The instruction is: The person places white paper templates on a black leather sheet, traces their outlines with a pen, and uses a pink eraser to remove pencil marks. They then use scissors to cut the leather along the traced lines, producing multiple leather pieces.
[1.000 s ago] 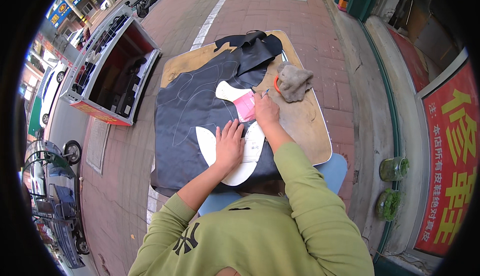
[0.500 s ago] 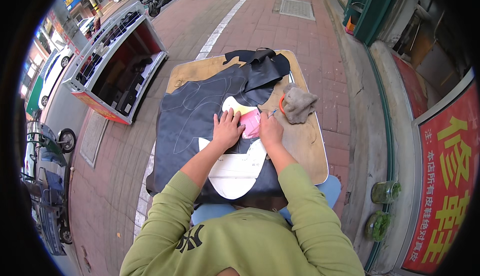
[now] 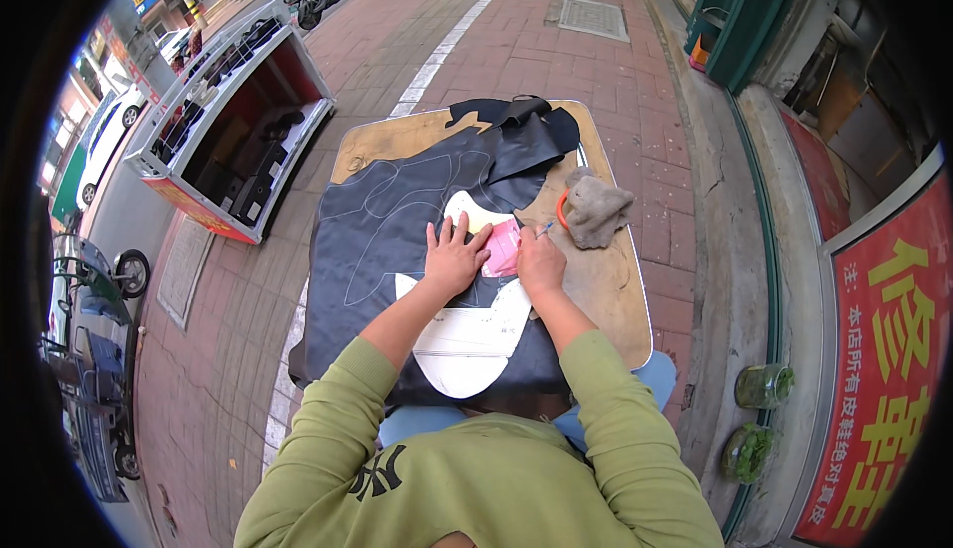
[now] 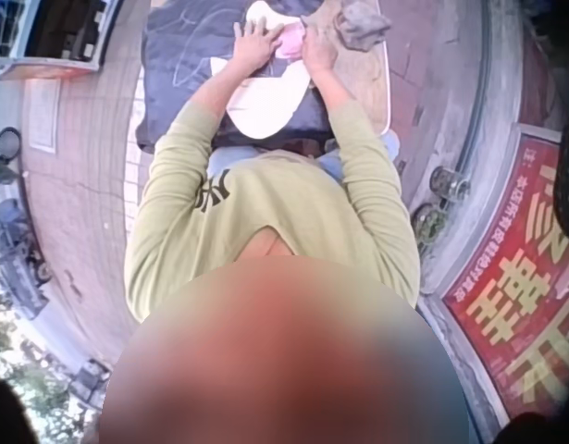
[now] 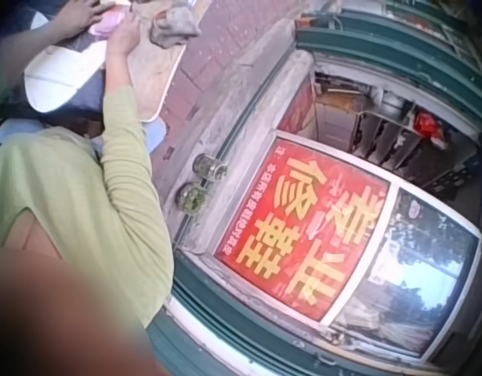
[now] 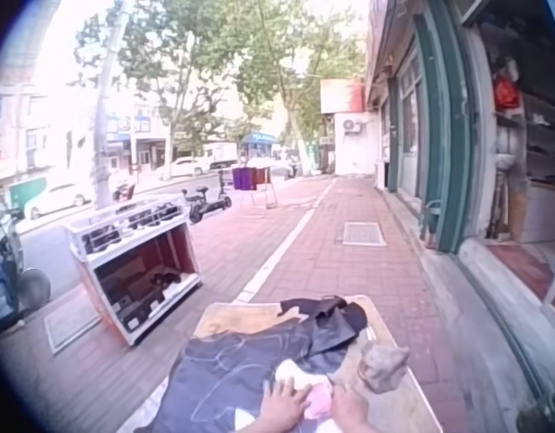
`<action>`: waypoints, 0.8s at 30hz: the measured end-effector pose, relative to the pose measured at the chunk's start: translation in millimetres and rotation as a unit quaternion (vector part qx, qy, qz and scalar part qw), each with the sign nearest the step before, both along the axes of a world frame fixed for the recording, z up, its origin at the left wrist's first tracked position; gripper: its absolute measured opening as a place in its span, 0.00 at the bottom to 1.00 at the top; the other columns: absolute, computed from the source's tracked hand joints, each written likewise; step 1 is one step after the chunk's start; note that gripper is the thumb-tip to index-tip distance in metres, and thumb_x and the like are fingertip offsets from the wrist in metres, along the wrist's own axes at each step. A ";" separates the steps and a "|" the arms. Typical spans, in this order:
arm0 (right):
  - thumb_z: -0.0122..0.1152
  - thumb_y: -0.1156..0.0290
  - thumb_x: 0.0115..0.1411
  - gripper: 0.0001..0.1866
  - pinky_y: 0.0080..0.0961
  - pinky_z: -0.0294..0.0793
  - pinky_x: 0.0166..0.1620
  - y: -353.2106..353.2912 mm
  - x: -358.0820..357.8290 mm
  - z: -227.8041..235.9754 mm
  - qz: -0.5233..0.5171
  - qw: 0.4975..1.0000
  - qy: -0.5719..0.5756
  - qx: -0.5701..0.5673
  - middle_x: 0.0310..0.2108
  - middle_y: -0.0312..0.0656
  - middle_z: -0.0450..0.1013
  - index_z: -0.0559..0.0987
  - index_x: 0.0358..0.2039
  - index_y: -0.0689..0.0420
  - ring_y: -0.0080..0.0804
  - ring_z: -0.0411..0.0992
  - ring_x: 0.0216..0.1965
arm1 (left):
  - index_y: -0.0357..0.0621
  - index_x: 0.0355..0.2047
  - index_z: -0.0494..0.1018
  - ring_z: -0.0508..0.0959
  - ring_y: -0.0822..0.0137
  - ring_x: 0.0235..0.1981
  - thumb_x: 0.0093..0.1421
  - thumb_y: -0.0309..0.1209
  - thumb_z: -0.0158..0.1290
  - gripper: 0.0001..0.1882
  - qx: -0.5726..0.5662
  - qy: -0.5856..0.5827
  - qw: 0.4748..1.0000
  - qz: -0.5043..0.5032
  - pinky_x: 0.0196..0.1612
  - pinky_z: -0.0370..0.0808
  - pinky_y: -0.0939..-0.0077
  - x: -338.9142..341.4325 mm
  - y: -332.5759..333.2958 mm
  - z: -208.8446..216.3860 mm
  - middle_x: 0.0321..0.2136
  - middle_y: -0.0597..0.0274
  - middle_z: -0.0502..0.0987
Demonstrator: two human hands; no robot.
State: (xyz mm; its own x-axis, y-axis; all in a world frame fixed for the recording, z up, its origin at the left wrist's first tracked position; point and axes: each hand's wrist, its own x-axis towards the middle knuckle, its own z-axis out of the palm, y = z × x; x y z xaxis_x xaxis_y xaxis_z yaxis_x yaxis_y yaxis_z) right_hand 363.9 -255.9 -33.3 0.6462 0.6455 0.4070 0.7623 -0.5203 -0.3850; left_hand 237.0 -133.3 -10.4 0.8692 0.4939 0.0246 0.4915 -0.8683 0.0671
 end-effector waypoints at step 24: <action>0.56 0.75 0.54 0.05 0.45 0.72 0.31 -2.0 -0.5 2.8 0.019 0.999 -0.019 0.021 0.34 0.43 0.70 0.72 0.32 0.51 0.49 0.74 0.31 | 0.71 0.68 0.56 0.52 0.49 0.71 0.69 0.51 0.39 0.27 -0.035 -0.015 0.999 0.012 0.68 0.49 0.42 2.3 0.1 -7.5 0.70 0.48 0.51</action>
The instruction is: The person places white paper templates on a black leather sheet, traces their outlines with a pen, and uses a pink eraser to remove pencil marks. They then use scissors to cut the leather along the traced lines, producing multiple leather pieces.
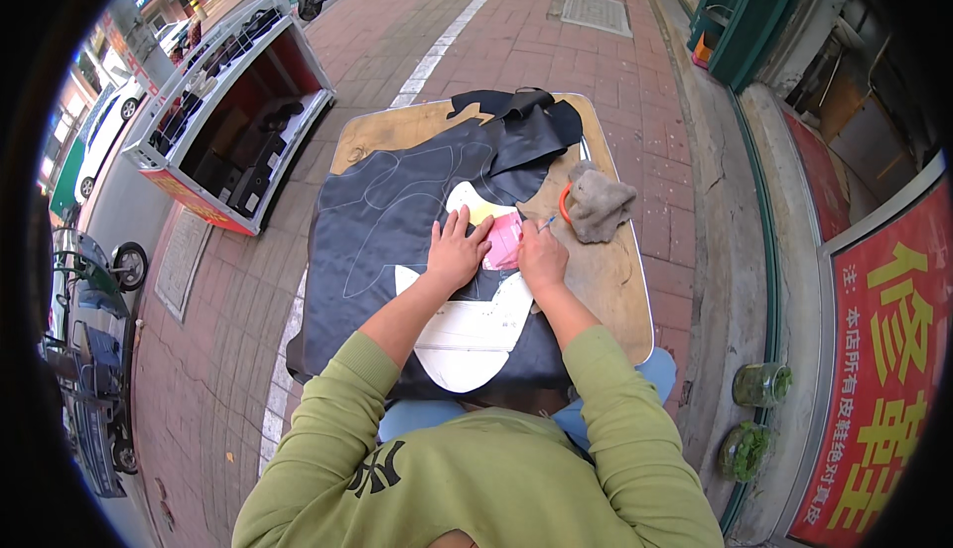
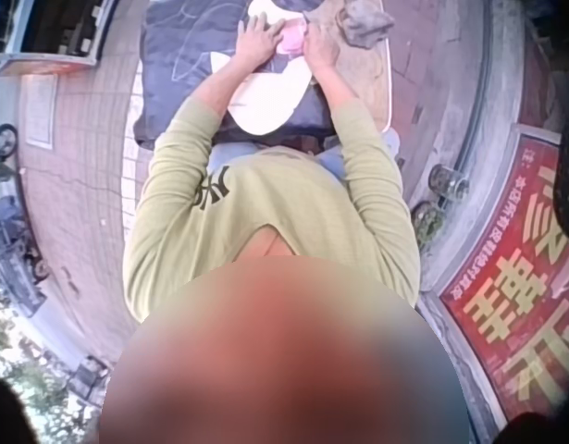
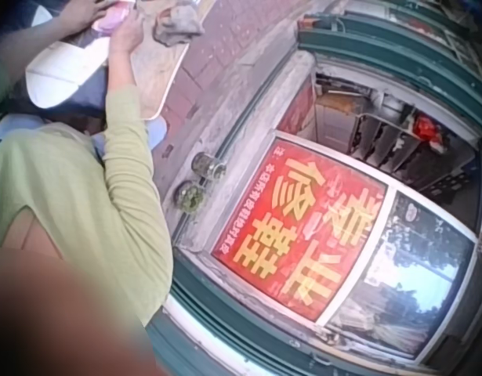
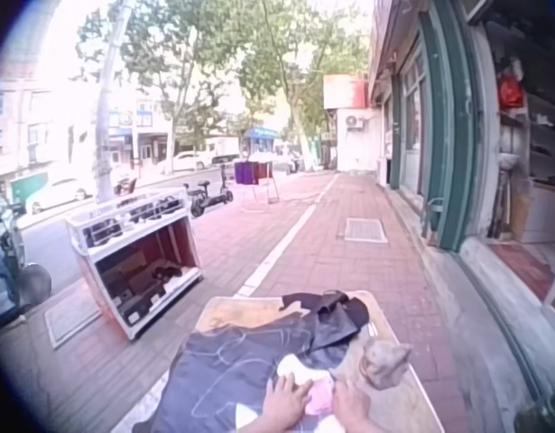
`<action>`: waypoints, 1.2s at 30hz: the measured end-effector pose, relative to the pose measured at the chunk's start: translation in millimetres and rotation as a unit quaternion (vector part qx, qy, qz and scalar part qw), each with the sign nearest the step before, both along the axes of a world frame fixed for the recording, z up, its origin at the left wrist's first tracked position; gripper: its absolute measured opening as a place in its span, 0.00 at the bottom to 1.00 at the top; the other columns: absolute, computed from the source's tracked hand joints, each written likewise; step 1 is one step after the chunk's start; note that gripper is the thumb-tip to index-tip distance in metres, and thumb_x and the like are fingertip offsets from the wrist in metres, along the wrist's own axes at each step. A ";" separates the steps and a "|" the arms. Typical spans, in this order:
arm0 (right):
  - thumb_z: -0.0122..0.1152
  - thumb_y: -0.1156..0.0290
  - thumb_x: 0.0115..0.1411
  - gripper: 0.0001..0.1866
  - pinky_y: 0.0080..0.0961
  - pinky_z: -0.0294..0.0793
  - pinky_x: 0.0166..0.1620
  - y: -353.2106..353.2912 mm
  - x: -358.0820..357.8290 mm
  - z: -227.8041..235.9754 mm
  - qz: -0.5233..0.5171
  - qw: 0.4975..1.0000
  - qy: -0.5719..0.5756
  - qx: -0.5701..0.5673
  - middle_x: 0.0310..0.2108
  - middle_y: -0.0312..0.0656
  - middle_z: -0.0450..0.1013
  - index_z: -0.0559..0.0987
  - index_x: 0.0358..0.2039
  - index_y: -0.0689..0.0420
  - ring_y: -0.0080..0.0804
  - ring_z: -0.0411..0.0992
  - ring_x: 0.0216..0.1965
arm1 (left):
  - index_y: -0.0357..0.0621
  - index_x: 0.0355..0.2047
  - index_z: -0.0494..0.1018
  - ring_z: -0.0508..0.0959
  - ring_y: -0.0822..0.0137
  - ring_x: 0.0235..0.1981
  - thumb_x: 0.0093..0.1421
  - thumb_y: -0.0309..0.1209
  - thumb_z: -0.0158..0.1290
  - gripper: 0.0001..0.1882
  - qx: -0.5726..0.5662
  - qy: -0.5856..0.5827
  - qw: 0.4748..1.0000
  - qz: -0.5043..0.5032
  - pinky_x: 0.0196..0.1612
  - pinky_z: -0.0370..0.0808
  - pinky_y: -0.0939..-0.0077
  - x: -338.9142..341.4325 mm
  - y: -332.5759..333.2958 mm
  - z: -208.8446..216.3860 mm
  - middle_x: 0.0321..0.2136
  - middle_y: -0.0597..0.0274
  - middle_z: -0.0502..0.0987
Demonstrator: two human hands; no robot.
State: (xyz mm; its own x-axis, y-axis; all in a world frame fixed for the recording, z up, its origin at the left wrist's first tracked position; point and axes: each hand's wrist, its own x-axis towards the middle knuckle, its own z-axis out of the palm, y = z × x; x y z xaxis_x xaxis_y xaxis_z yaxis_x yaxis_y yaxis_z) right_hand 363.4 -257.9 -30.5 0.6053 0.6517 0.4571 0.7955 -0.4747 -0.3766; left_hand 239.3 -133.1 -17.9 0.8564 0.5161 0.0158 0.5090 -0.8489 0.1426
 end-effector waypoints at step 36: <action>0.58 0.70 0.58 0.01 0.43 0.72 0.34 1.0 5.2 -5.3 -0.010 1.000 0.010 0.018 0.34 0.38 0.73 0.75 0.31 0.50 0.45 0.75 0.34 | 0.73 0.70 0.50 0.49 0.43 0.71 0.64 0.60 0.43 0.36 -0.021 0.111 0.993 -0.039 0.67 0.47 0.37 7.5 8.7 23.6 0.70 0.42 0.48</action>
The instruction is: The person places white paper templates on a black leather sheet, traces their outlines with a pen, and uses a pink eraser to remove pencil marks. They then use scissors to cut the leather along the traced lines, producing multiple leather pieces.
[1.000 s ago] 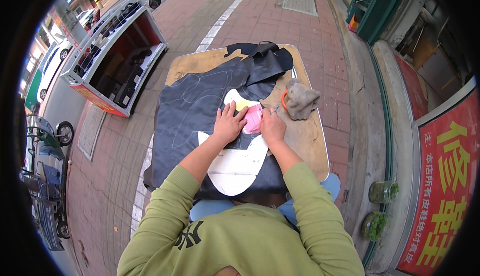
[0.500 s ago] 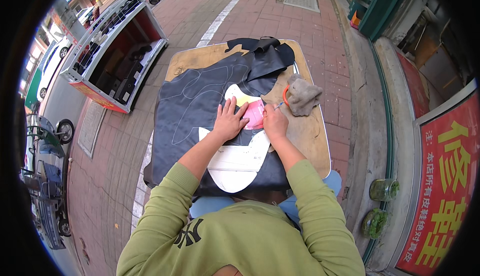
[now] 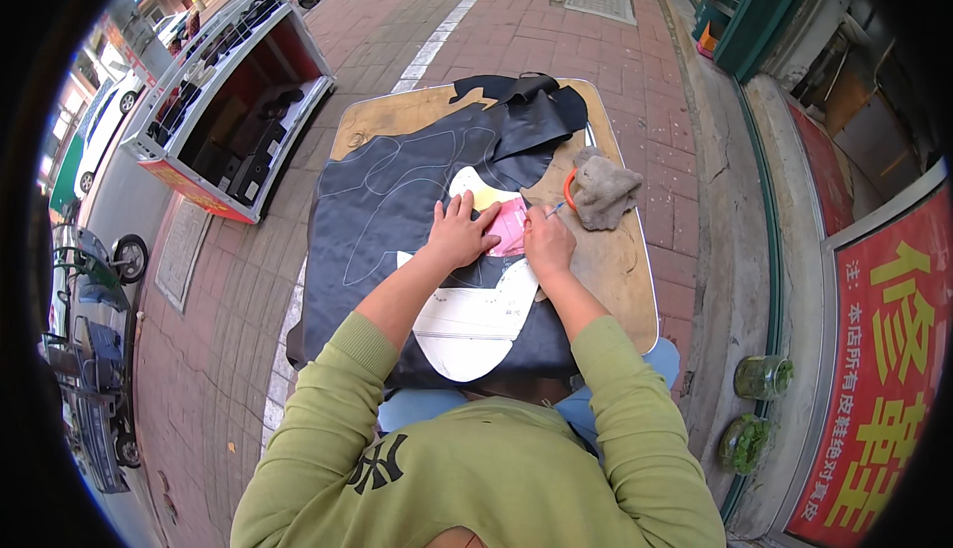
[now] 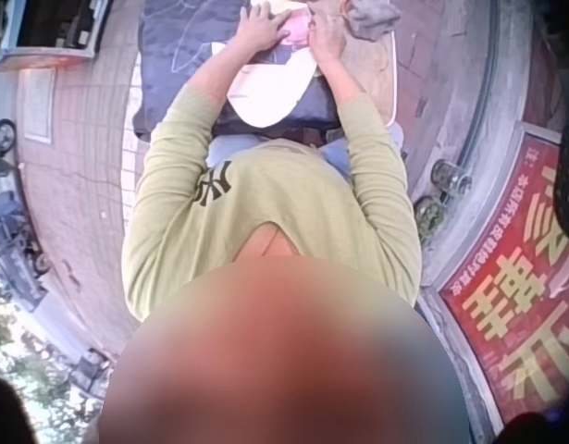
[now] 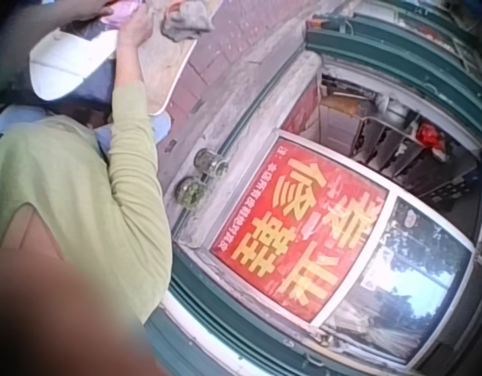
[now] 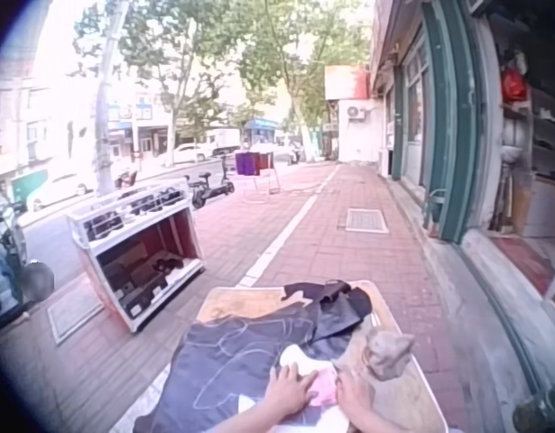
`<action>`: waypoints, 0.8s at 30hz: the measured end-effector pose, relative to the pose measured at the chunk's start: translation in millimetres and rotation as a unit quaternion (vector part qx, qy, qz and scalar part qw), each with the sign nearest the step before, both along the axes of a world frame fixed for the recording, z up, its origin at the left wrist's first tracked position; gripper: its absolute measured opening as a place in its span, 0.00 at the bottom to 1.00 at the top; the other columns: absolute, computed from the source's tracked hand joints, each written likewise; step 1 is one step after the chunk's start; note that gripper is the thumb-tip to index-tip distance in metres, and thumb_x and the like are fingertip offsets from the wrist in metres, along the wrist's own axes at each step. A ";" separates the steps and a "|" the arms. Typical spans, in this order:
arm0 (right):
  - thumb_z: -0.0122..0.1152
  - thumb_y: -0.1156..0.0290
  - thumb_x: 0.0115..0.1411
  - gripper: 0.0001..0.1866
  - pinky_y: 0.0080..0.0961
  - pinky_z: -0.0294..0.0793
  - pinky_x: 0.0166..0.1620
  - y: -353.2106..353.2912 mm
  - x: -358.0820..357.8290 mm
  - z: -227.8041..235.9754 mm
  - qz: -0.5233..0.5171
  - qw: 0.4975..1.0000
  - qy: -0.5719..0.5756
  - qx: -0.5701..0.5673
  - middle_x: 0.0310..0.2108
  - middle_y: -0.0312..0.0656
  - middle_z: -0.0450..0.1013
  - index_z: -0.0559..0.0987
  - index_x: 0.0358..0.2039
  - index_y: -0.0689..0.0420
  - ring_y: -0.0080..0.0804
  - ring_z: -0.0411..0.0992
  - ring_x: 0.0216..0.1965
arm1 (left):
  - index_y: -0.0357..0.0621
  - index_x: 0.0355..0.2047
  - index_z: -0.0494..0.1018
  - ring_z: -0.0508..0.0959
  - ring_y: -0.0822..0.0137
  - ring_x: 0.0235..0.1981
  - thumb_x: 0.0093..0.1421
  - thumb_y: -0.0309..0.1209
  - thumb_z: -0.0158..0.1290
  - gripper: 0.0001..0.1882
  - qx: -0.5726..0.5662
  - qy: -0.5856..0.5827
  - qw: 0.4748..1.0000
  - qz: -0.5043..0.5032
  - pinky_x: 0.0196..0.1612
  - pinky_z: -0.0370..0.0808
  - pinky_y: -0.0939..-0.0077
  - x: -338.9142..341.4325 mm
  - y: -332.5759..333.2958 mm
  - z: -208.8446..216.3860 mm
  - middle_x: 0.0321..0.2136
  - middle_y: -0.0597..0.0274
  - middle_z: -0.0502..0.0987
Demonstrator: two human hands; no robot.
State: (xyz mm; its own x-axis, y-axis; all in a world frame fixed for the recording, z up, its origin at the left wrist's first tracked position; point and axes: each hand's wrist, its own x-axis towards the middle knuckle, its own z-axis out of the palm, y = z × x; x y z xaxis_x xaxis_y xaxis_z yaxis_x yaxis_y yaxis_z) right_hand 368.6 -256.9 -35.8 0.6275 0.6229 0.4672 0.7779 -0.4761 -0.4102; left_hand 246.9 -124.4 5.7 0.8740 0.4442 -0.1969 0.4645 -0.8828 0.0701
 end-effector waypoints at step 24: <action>0.65 0.70 0.53 0.14 0.41 0.68 0.58 -15.8 -49.6 27.3 0.178 0.983 -0.029 -0.039 0.52 0.51 0.70 0.75 0.39 0.61 0.51 0.69 0.51 | 0.51 0.70 0.53 0.50 0.56 0.71 0.66 0.60 0.40 0.39 -0.011 0.003 1.000 0.006 0.68 0.47 0.37 15.3 31.8 0.3 0.71 0.53 0.50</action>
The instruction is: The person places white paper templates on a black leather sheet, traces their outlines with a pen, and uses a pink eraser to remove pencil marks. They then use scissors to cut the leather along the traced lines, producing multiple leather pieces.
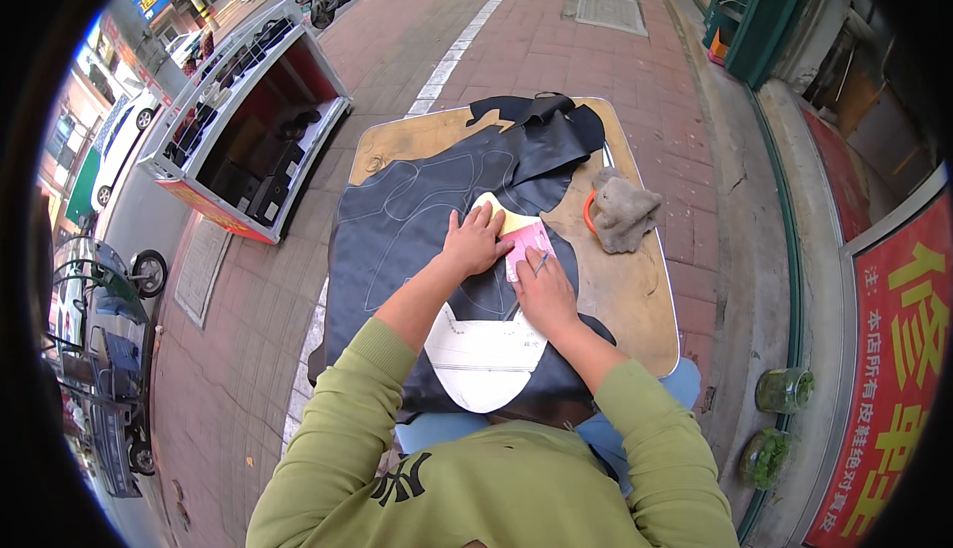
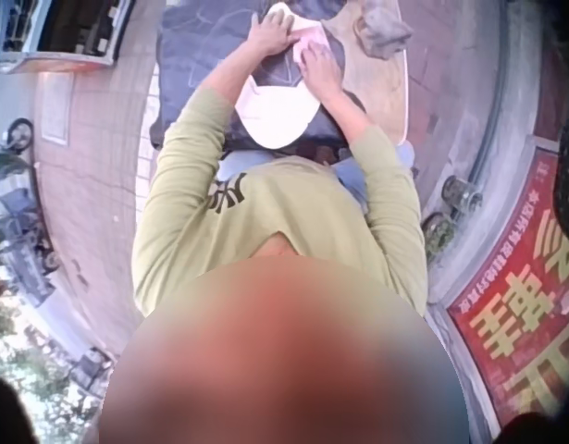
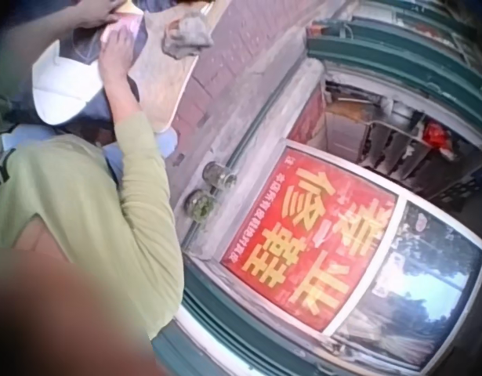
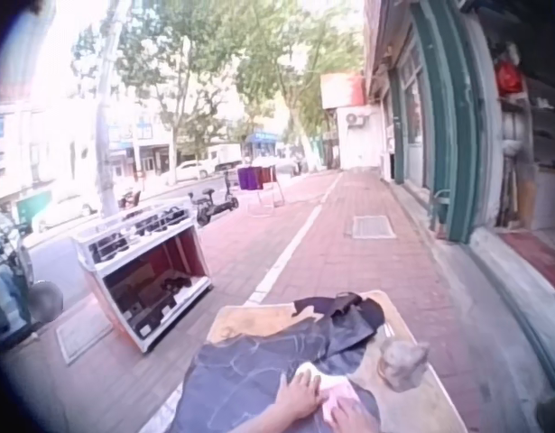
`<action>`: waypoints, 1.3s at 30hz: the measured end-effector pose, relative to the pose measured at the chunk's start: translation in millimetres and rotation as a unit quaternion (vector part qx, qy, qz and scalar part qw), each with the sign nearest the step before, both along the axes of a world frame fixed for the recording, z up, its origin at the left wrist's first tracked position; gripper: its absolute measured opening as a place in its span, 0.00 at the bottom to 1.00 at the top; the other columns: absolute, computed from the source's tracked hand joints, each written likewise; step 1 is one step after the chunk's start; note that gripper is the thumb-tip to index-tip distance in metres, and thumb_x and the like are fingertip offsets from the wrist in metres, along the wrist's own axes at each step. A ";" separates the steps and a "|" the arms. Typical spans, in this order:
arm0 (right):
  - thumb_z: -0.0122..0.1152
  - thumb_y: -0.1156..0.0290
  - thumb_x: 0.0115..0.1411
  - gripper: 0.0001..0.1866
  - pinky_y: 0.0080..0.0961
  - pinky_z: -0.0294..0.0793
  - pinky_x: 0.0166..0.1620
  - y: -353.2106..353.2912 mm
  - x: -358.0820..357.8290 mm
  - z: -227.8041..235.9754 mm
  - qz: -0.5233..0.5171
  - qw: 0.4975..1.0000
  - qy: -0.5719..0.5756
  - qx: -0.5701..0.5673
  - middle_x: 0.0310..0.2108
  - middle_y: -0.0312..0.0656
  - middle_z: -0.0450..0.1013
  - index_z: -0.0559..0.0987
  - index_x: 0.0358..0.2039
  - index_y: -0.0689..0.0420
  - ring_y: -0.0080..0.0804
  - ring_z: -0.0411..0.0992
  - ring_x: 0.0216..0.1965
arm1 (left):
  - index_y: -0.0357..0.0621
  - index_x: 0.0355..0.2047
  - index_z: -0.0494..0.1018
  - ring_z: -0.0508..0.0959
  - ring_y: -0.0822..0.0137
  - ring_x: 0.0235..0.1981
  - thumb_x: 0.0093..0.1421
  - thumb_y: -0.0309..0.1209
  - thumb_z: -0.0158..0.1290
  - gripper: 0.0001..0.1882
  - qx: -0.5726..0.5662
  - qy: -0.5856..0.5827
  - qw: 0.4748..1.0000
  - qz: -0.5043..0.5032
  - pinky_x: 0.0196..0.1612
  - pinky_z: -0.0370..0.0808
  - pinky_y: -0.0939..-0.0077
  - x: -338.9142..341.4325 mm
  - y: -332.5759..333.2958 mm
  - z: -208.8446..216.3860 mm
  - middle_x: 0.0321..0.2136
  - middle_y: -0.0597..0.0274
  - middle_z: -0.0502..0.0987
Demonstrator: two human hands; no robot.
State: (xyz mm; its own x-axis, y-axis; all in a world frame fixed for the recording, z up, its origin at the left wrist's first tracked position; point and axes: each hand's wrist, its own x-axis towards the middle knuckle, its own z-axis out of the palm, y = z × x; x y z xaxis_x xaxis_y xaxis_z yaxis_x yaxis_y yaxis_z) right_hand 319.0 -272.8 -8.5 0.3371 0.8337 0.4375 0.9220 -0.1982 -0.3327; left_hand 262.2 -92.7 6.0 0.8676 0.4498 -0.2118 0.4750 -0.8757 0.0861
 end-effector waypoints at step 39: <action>0.64 0.73 0.53 0.10 0.42 0.68 0.57 -0.2 -1.5 1.2 -0.004 1.000 -0.025 0.009 0.52 0.50 0.69 0.75 0.36 0.59 0.51 0.68 0.52 | 0.34 0.51 0.71 0.78 0.57 0.40 0.57 0.33 0.61 0.24 -0.296 -0.334 0.841 0.306 0.45 0.74 0.64 10.2 43.4 -21.7 0.39 0.50 0.77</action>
State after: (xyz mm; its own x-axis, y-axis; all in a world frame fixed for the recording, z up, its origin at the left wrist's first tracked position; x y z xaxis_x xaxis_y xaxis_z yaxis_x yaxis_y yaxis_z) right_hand 317.5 -273.0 -7.3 0.3218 0.8222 0.4694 0.9357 -0.2004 -0.2904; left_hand 272.4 -49.2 -15.7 0.5271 0.8423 -0.1128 0.4943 -0.1959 0.8469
